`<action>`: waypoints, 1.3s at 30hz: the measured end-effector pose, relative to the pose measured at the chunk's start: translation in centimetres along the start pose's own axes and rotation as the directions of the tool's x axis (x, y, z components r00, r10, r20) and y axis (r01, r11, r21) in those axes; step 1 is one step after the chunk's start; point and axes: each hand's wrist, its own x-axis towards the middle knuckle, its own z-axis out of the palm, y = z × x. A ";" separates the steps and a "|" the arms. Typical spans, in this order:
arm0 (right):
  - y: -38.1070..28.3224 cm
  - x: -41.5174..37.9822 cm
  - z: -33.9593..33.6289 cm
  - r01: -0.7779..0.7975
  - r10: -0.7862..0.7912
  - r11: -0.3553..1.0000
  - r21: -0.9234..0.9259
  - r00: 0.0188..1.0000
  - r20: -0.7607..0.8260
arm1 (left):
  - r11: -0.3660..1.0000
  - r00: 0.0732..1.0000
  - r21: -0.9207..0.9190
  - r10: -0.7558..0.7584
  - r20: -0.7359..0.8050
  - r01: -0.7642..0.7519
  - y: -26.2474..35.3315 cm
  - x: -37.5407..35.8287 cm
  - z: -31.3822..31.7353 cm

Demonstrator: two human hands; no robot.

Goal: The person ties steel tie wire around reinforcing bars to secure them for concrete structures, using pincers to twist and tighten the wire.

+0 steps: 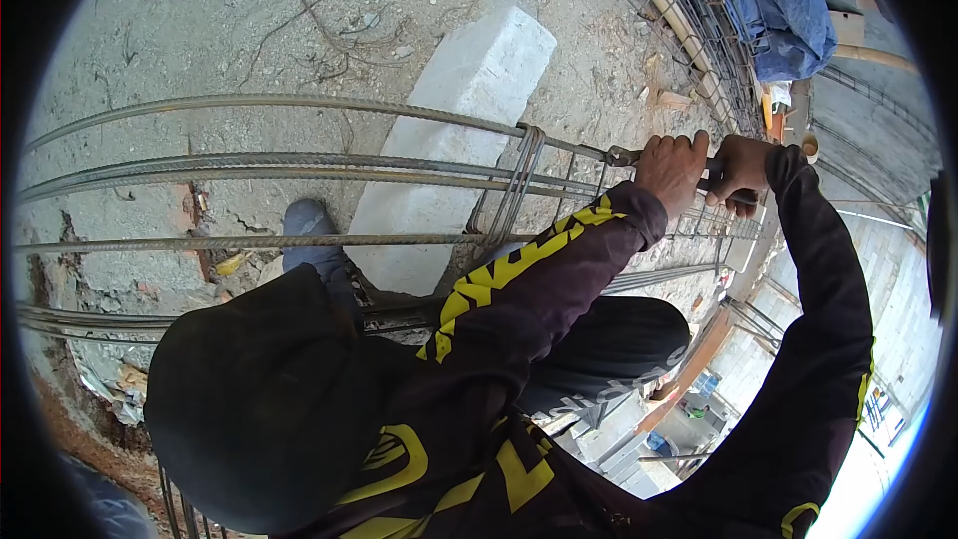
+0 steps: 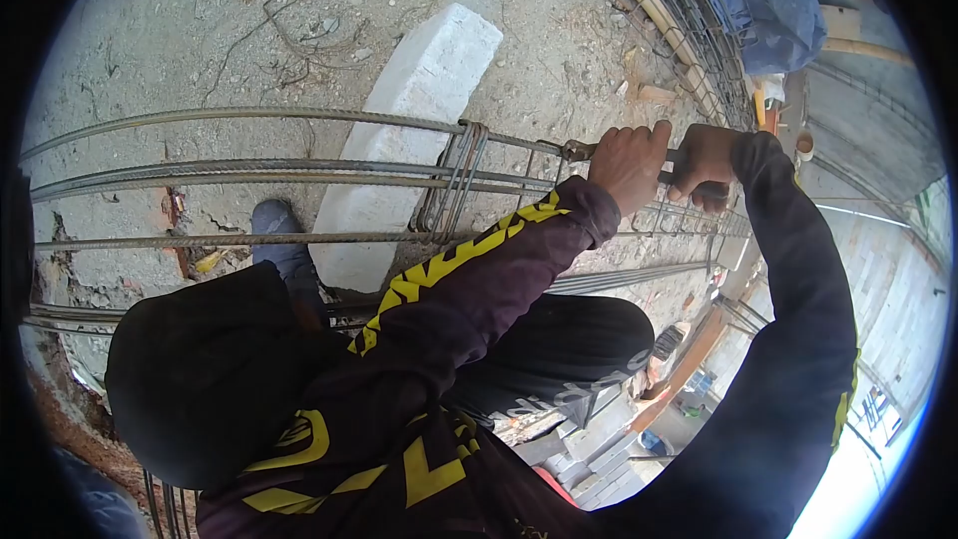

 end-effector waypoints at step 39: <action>-0.4 1.9 2.0 -0.275 -0.056 0.860 -0.431 0.787 -0.614 | 0.982 0.982 0.071 -0.177 0.066 0.173 0.8 3.2 0.6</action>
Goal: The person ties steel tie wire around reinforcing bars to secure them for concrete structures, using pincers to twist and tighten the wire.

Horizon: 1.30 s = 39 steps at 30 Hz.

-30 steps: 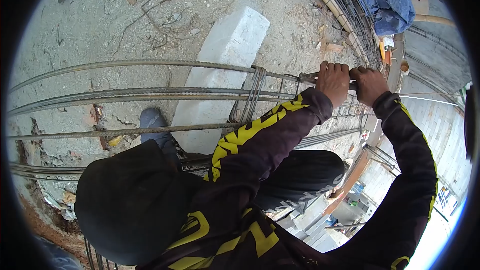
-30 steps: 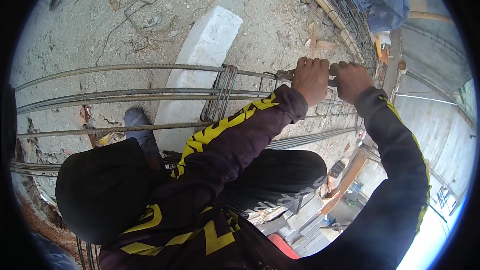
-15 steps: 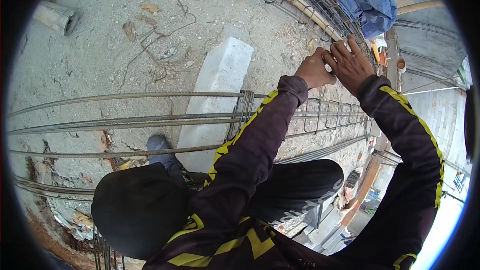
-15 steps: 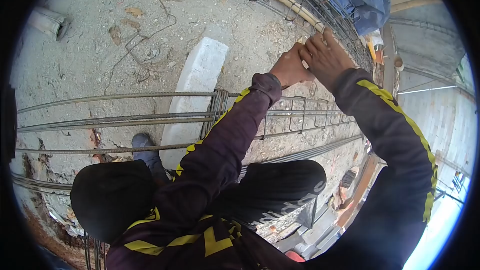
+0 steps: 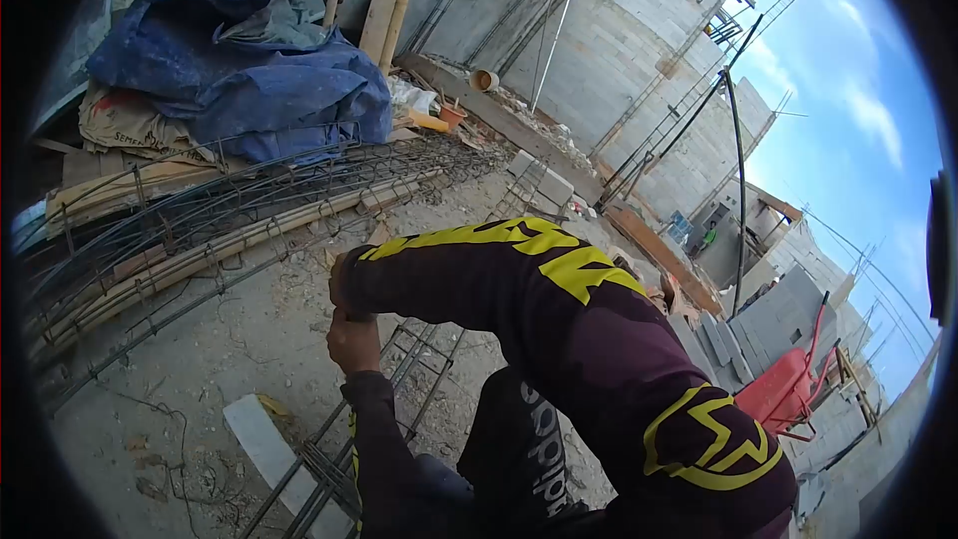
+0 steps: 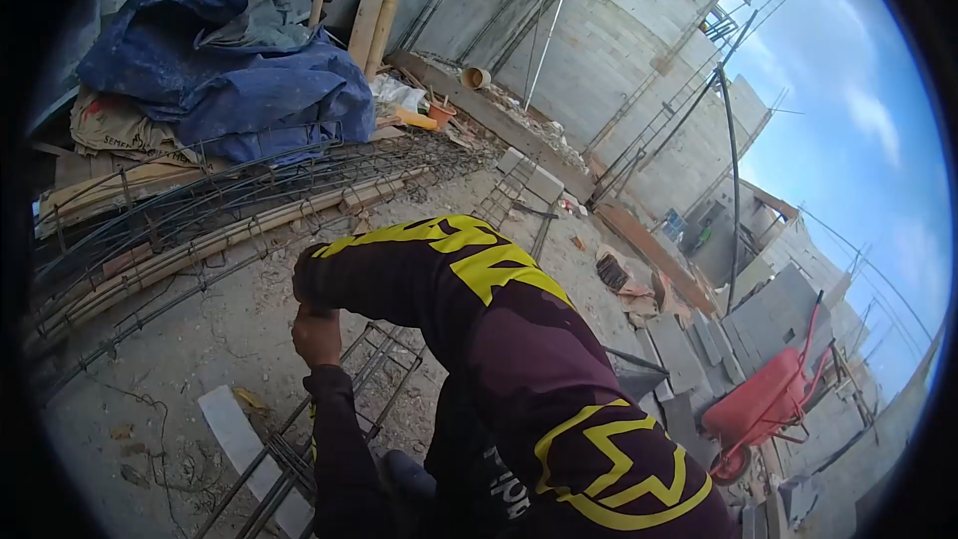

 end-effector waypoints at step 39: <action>-9.9 -11.1 16.3 0.099 -0.047 -0.471 0.876 0.989 -0.137 | 0.730 0.717 -0.089 0.683 0.138 -0.678 9.3 1.6 -22.1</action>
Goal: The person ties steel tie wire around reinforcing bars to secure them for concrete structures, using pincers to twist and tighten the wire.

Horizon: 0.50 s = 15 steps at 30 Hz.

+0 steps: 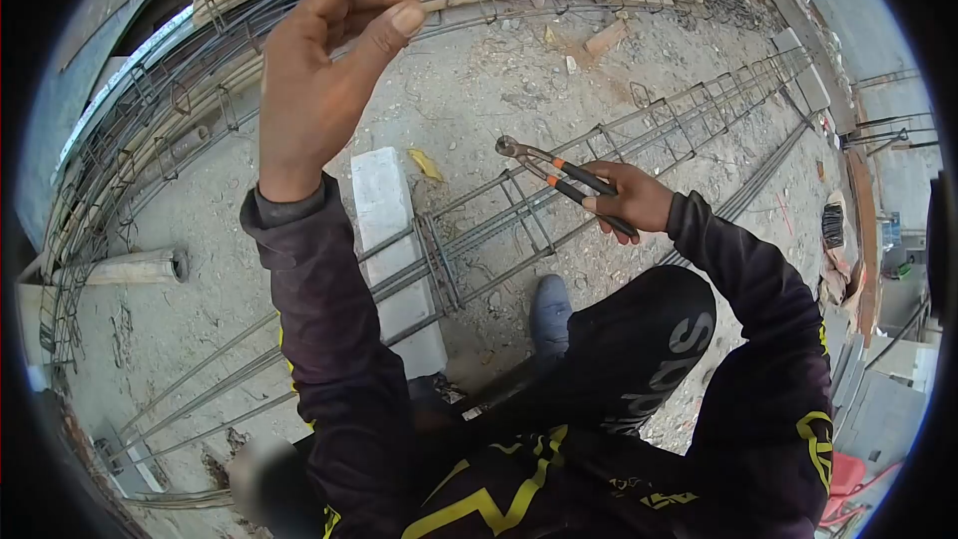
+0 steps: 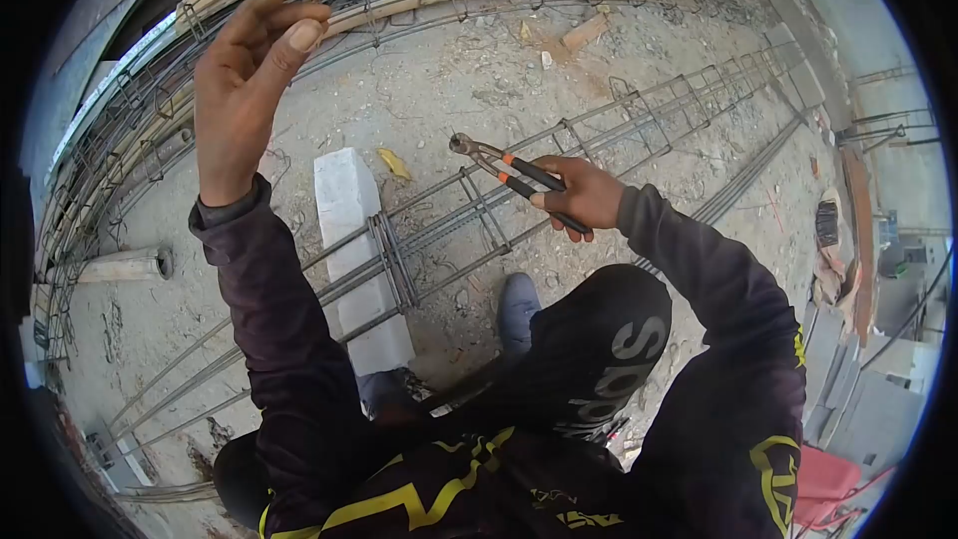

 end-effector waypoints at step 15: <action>8.6 1.7 0.5 0.042 0.013 0.974 0.221 0.970 -0.244 | 0.166 0.071 0.074 -0.728 0.682 0.983 5.2 -30.7 -15.0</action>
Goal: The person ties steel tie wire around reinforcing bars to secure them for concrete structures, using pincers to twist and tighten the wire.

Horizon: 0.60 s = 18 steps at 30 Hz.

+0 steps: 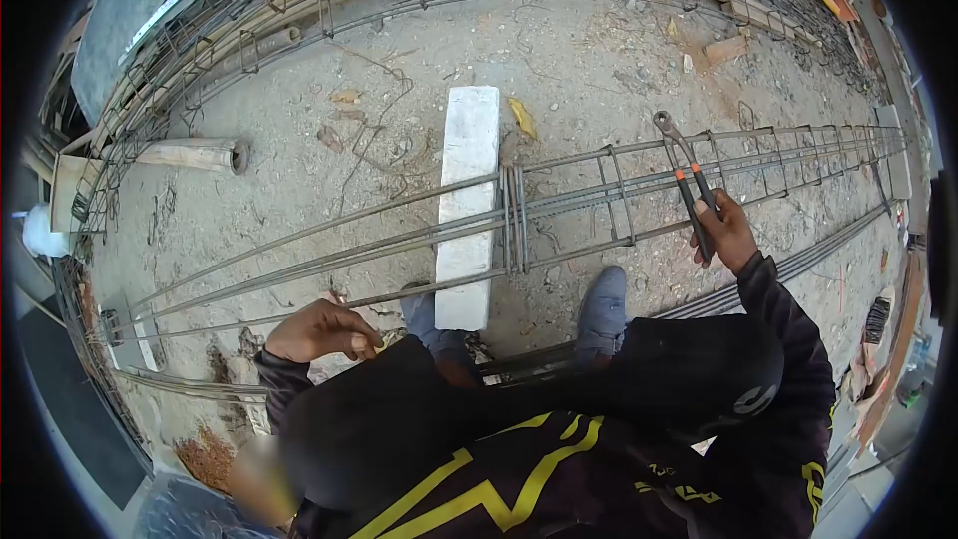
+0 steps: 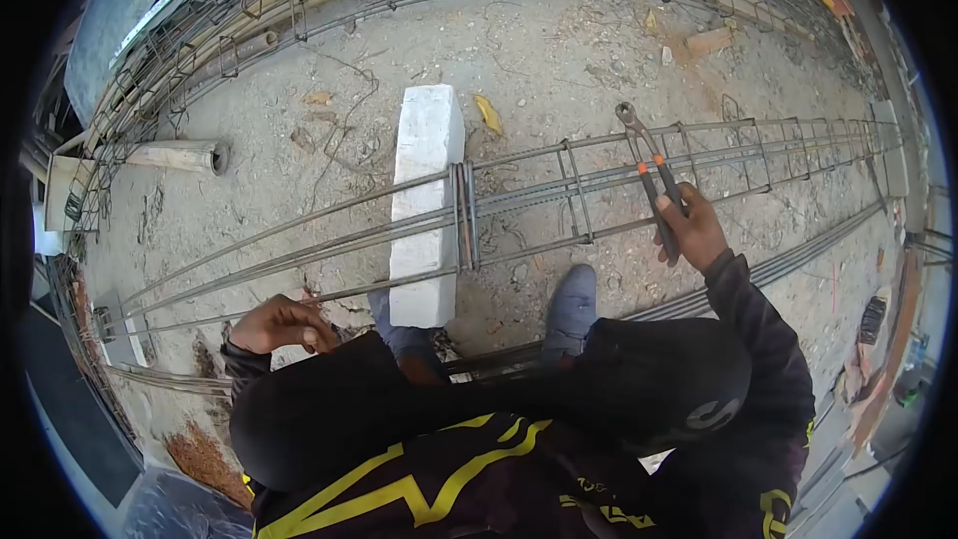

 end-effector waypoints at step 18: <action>-11.1 -3.1 19.4 0.229 -0.130 0.825 -0.516 0.967 0.220 | -0.472 0.251 -0.355 0.270 -0.930 -0.807 -14.9 13.5 -3.3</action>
